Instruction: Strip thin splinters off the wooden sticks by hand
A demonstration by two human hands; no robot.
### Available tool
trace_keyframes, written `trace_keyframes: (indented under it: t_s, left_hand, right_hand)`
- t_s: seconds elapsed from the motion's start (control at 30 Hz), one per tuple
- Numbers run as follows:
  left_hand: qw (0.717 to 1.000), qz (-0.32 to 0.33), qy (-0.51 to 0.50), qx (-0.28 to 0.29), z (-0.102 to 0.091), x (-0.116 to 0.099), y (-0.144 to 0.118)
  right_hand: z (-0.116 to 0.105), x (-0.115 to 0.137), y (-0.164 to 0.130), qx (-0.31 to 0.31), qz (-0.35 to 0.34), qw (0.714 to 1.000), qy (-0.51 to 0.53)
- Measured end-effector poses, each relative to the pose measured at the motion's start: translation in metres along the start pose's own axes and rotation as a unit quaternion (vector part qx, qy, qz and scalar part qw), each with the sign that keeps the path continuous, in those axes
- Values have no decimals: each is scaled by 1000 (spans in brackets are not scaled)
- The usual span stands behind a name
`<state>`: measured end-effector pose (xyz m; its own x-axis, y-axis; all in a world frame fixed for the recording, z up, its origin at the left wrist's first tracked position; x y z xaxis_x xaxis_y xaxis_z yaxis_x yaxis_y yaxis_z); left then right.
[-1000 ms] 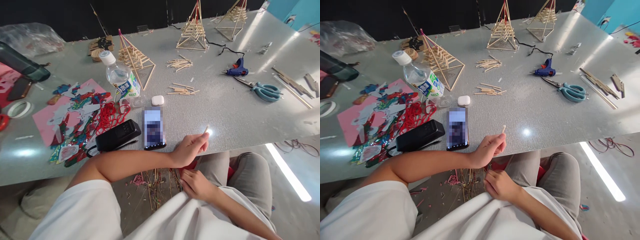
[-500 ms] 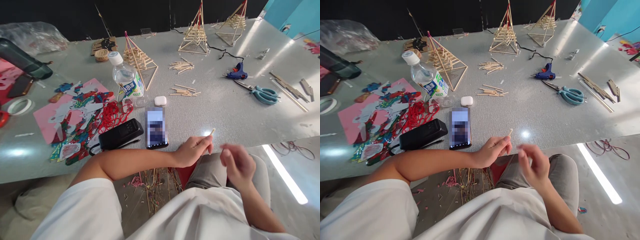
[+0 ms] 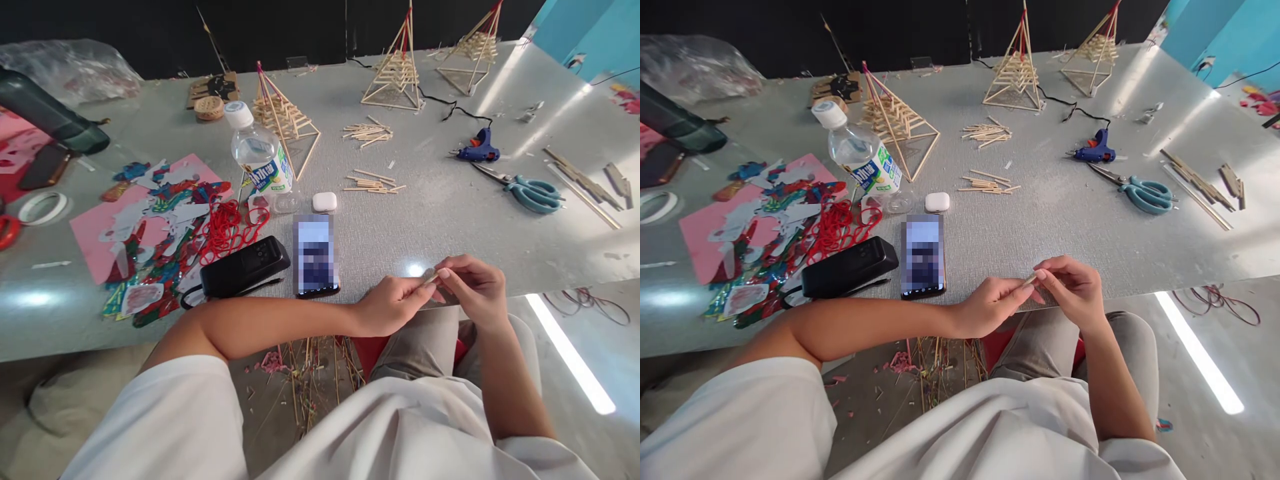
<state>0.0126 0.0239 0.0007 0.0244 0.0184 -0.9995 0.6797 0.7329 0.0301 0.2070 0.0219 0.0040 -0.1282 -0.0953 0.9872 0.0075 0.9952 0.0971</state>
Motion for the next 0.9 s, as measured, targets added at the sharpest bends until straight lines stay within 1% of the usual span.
trace_keyframes:
  t_s: [0.07,0.13,0.17,0.23,0.33,0.43,0.57,0.63,0.73,0.83,0.9]
  left_hand:
    - [1000,3,-10,-9,0,0,0]
    - [999,12,-17,-28,-1,0,1]
    - [999,16,-17,-38,-1,1,1]
    - [998,15,-12,-53,-2,2,1]
    - [998,12,-17,-52,-2,3,1]
    - [998,17,-34,-52,-2,4,1]
    - [997,14,-35,-64,-2,6,0]
    - [997,12,-32,-69,-2,6,0]
    - [997,11,-29,-71,-2,6,1]
    - [997,19,-29,-65,-2,3,1]
    - [998,21,-31,-57,-2,1,1]
  right_hand:
    - [-3,-2,0,34,-14,999,18]
    - [-4,-5,0,47,-20,999,11]
    - [-4,-7,0,39,-23,999,-4]
    - [-4,-11,-2,0,-37,998,-51]
    - [-3,-15,-6,-50,-57,990,-117]
    - [-1,-15,-9,-65,-75,982,-162]
    - [4,-11,-9,-57,-120,971,-200]
    - [7,-10,-9,-58,-156,961,-219]
    - [12,-12,-10,-77,-215,937,-263]
    - [16,-16,-13,-104,-249,912,-309]
    - [17,-17,-13,-122,-263,900,-325]
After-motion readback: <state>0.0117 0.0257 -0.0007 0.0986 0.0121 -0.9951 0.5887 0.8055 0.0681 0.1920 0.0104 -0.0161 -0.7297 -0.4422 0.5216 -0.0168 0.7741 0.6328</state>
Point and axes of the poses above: each hand's wrist, its own y-axis towards the middle knuckle, its own z-axis out of the palm, x = y × z, the point moved 2 cm from there along y, towards the middle knuckle, and after that the axes turned 9 degrees about z, right-handed, at the moved point
